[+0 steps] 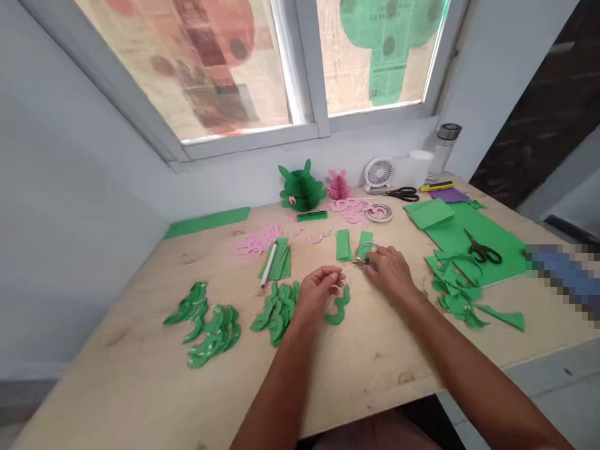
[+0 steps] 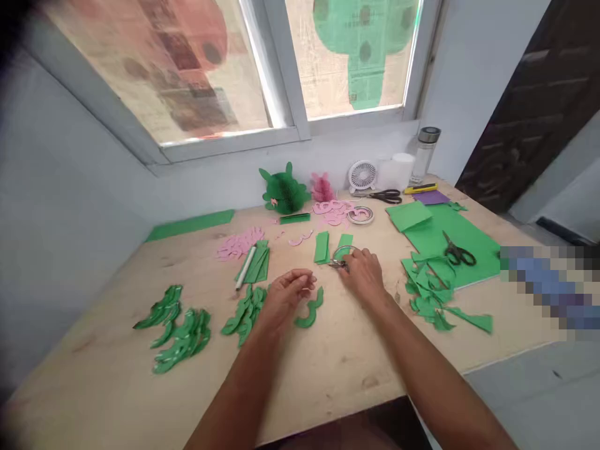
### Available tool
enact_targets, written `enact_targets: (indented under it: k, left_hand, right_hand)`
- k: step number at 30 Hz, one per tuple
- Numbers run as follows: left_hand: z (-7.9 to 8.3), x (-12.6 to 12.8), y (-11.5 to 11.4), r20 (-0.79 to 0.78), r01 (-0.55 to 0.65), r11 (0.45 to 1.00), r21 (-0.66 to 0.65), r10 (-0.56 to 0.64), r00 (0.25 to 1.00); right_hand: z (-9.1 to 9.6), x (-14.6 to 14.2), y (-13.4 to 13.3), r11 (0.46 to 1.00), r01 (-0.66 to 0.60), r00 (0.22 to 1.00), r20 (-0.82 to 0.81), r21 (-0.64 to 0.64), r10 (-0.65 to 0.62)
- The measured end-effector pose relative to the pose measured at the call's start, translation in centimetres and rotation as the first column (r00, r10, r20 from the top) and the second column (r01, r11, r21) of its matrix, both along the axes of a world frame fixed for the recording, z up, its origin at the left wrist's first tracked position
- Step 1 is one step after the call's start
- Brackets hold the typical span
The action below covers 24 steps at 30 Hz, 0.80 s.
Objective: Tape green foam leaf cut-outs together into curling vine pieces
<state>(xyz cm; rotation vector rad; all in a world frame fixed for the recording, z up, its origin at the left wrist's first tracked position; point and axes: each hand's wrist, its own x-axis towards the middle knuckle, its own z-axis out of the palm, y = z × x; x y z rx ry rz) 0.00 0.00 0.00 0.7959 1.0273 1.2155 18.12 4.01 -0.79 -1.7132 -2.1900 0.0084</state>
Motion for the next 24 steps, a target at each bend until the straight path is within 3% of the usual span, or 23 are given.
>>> enact_targets:
  k: [4,7,9,12,16,24]
  left_hand:
    - [0.2,0.2,0.0,0.013,-0.018,1.0,0.014,0.018,1.0]
    - [0.3,0.3,-0.1,0.044,-0.008,1.0,0.023,0.007,0.999]
    - [0.4,0.3,-0.1,0.07,0.005,0.999,0.032,-0.007,0.998]
    - [0.4,0.4,-0.1,0.093,0.025,0.999,0.039,-0.028,0.995]
    - [0.4,0.4,-0.1,0.098,0.049,0.998,0.036,-0.052,0.994]
    - [0.4,0.5,-0.4,0.092,0.071,0.997,0.032,-0.074,0.993]
  right_hand:
    - [0.8,-0.4,-0.4,0.991,-0.063,0.979,-0.184,0.118,0.084]
    - [1.0,-1.1,-0.9,0.971,-0.181,0.893,-0.387,0.158,0.23]
    - [1.1,-1.6,-1.1,0.959,-0.251,0.804,-0.525,0.129,0.281]
    - [1.2,-2.0,-1.3,0.948,-0.316,0.693,-0.678,0.019,0.245]
    - [1.4,-2.1,-1.3,0.937,-0.343,0.633,-0.754,-0.067,0.178]
    - [1.3,-2.1,-1.3,0.939,-0.328,0.632,-0.762,-0.101,0.139]
